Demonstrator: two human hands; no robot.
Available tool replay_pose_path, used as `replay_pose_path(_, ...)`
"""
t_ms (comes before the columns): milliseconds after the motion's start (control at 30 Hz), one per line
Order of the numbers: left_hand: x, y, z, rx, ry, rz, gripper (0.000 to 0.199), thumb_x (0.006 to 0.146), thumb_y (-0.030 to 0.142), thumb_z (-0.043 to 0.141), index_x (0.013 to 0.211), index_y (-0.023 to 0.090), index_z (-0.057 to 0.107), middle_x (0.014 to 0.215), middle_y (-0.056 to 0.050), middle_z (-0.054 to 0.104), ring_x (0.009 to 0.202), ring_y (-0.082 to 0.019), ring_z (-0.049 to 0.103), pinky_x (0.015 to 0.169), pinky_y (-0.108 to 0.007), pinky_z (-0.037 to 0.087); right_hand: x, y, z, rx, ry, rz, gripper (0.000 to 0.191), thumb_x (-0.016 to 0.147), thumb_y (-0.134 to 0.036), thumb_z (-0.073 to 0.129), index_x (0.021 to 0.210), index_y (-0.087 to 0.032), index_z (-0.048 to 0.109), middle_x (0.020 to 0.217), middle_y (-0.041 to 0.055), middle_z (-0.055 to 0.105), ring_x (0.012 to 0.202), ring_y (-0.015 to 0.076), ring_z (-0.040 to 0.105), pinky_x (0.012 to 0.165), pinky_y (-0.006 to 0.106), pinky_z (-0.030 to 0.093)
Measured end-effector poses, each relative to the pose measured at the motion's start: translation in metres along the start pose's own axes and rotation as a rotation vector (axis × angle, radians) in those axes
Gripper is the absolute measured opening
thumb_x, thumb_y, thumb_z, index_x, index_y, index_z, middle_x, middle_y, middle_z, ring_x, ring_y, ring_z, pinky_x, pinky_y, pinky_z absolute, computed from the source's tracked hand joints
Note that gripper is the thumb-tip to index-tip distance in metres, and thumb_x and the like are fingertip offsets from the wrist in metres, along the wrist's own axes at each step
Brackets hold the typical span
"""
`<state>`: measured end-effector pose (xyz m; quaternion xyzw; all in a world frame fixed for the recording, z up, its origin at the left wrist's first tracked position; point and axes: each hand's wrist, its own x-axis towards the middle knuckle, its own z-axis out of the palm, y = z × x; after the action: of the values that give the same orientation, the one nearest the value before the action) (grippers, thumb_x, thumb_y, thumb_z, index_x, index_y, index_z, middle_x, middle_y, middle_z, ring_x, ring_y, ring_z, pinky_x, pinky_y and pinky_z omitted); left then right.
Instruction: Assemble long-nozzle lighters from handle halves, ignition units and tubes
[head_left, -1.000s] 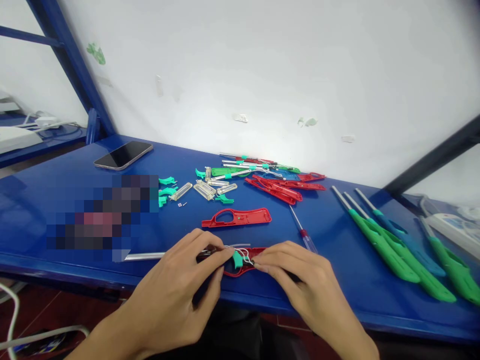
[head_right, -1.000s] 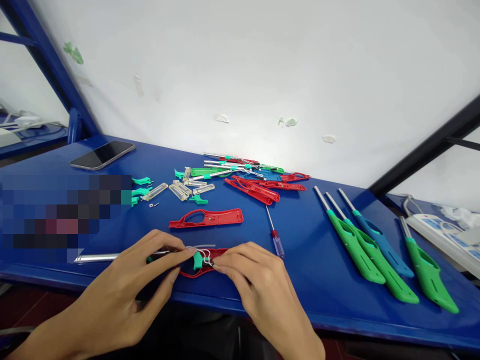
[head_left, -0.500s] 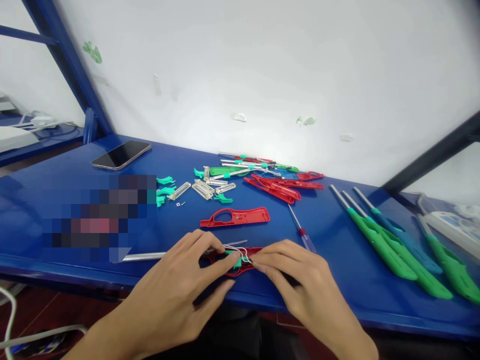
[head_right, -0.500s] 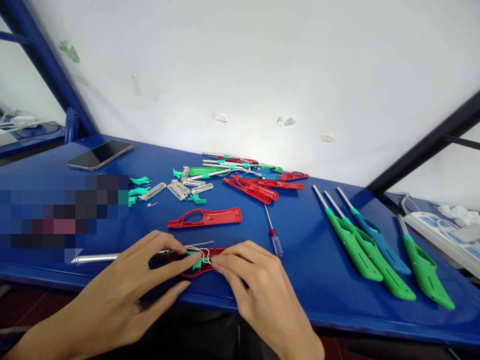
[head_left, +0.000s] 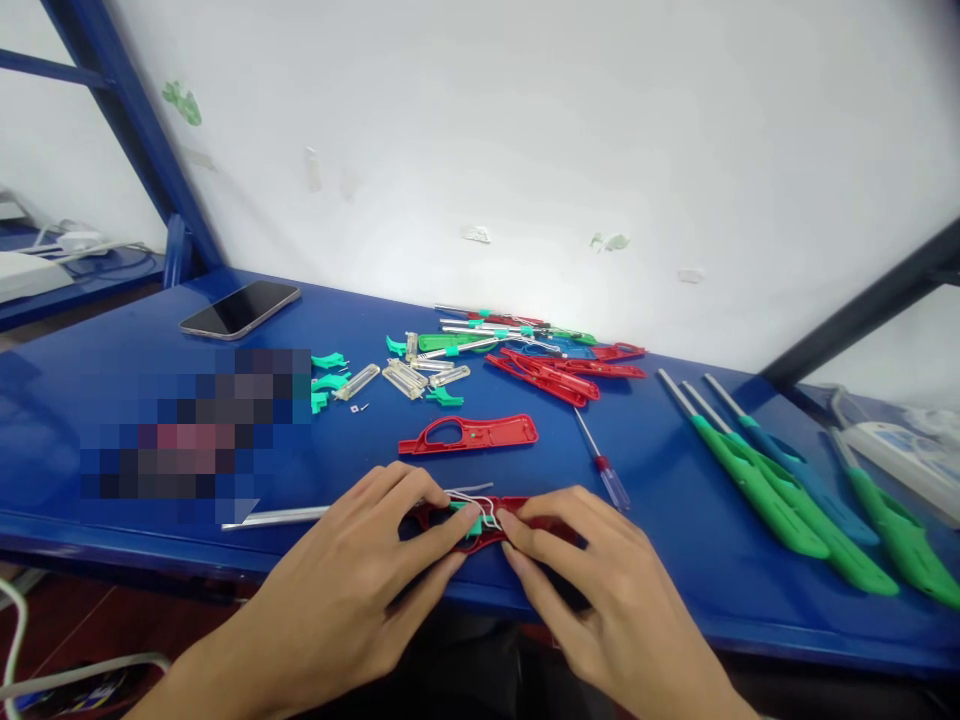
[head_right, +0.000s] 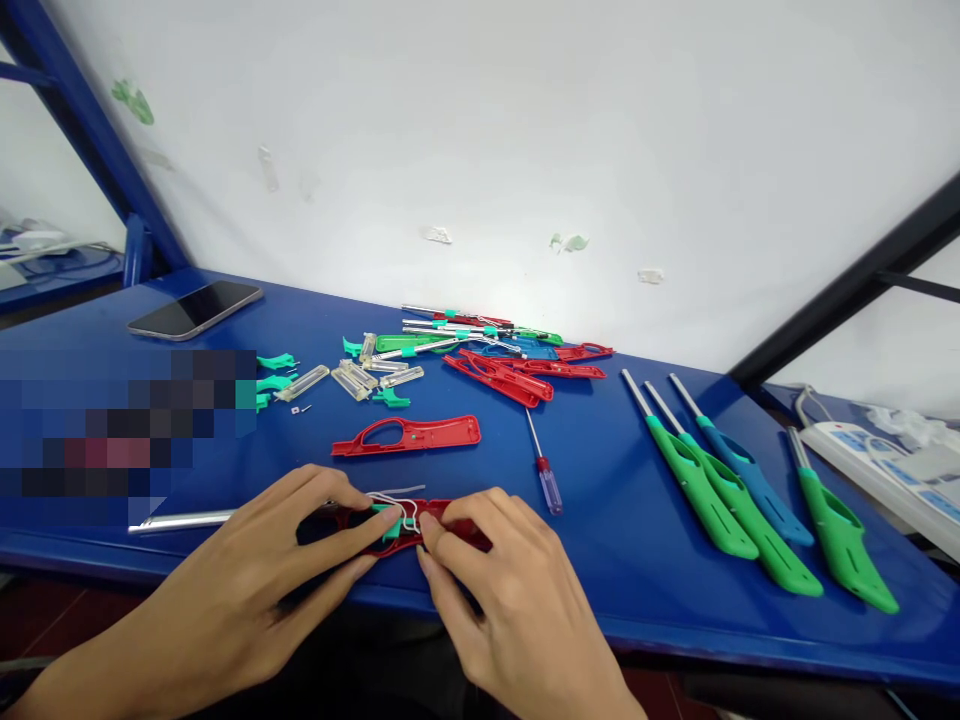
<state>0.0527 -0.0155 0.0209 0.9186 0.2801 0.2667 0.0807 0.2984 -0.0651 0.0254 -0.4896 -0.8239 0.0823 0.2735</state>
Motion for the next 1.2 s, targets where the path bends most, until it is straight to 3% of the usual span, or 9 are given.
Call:
replay_pose_path(267, -0.003, 0.001, 0.002, -0.014, -0.013, -0.032, 0.033, 0.107, 0.016, 0.05, 0.135, 0.025, 0.065, 0.113, -0.01, 0.061, 0.102, -0.026, 0.06, 0.09, -0.043, 0.055, 0.002, 0.003, 0.002, 0.069, 0.05, 0.011, 0.013, 0.104, -0.019, 0.061, 0.105, -0.024, 0.073, 0.102, 0.0042, 0.071, 0.089, 0.021, 0.065, 0.079, 0.037, 0.053)
replay_pose_path(400, -0.007, 0.001, 0.004, -0.014, 0.058, -0.092, 0.04, 0.106, 0.02, 0.054, 0.144, 0.03, 0.057, 0.122, -0.009, 0.06, 0.109, -0.026, 0.061, 0.093, -0.043, 0.056, 0.001, 0.004, 0.004, 0.071, 0.066, 0.035, 0.009, 0.103, -0.022, 0.066, 0.108, -0.025, 0.073, 0.103, 0.0035, 0.071, 0.091, 0.021, 0.067, 0.08, 0.036, 0.054)
replay_pose_path(567, -0.007, -0.003, -0.009, -0.023, 0.054, -0.164, 0.041, 0.105, 0.027, 0.057, 0.145, 0.031, 0.054, 0.138, -0.009, 0.057, 0.122, -0.027, 0.061, 0.103, -0.043, 0.055, 0.0, 0.004, 0.005, 0.062, 0.073, 0.046, 0.01, 0.104, -0.027, 0.066, 0.11, -0.026, 0.073, 0.104, 0.0036, 0.072, 0.092, 0.0218, 0.069, 0.081, 0.037, 0.055)
replay_pose_path(733, -0.014, -0.018, -0.021, 0.04, 0.064, -0.265, 0.024, 0.108, 0.035, 0.055, 0.128, 0.034, 0.068, 0.128, -0.004, 0.066, 0.116, -0.027, 0.065, 0.101, -0.045, 0.055, 0.0, 0.004, 0.004, 0.032, 0.084, 0.028, 0.016, 0.105, -0.031, 0.064, 0.118, -0.026, 0.072, 0.104, 0.0045, 0.074, 0.092, 0.0228, 0.07, 0.081, 0.036, 0.057)
replay_pose_path(900, -0.016, -0.027, -0.026, -0.08, 0.061, -0.274, 0.027, 0.109, 0.041, 0.051, 0.107, 0.034, 0.077, 0.109, 0.0, 0.074, 0.097, -0.02, 0.073, 0.09, -0.031, 0.059, 0.001, 0.005, 0.005, -0.006, 0.091, 0.018, 0.02, 0.106, -0.035, 0.062, 0.121, -0.026, 0.07, 0.105, 0.0055, 0.074, 0.092, 0.0238, 0.071, 0.081, 0.037, 0.058)
replay_pose_path(1067, -0.011, -0.026, -0.026, -0.078, 0.073, -0.261, 0.029, 0.109, 0.034, 0.051, 0.101, 0.033, 0.08, 0.103, 0.001, 0.074, 0.085, -0.017, 0.074, 0.074, -0.026, 0.057, 0.001, 0.007, 0.007, 0.0, 0.115, 0.003, 0.016, 0.105, -0.033, 0.065, 0.117, -0.027, 0.071, 0.103, 0.0043, 0.075, 0.09, 0.0231, 0.071, 0.079, 0.036, 0.059)
replay_pose_path(1200, -0.013, -0.026, -0.025, -0.061, 0.05, -0.219, 0.032, 0.11, 0.03, 0.049, 0.104, 0.033, 0.08, 0.106, -0.001, 0.074, 0.087, -0.018, 0.074, 0.074, -0.026, 0.058, 0.002, 0.008, 0.008, 0.005, 0.113, 0.0, 0.016, 0.104, -0.034, 0.065, 0.117, -0.027, 0.071, 0.103, 0.0044, 0.074, 0.09, 0.0228, 0.071, 0.079, 0.036, 0.059)
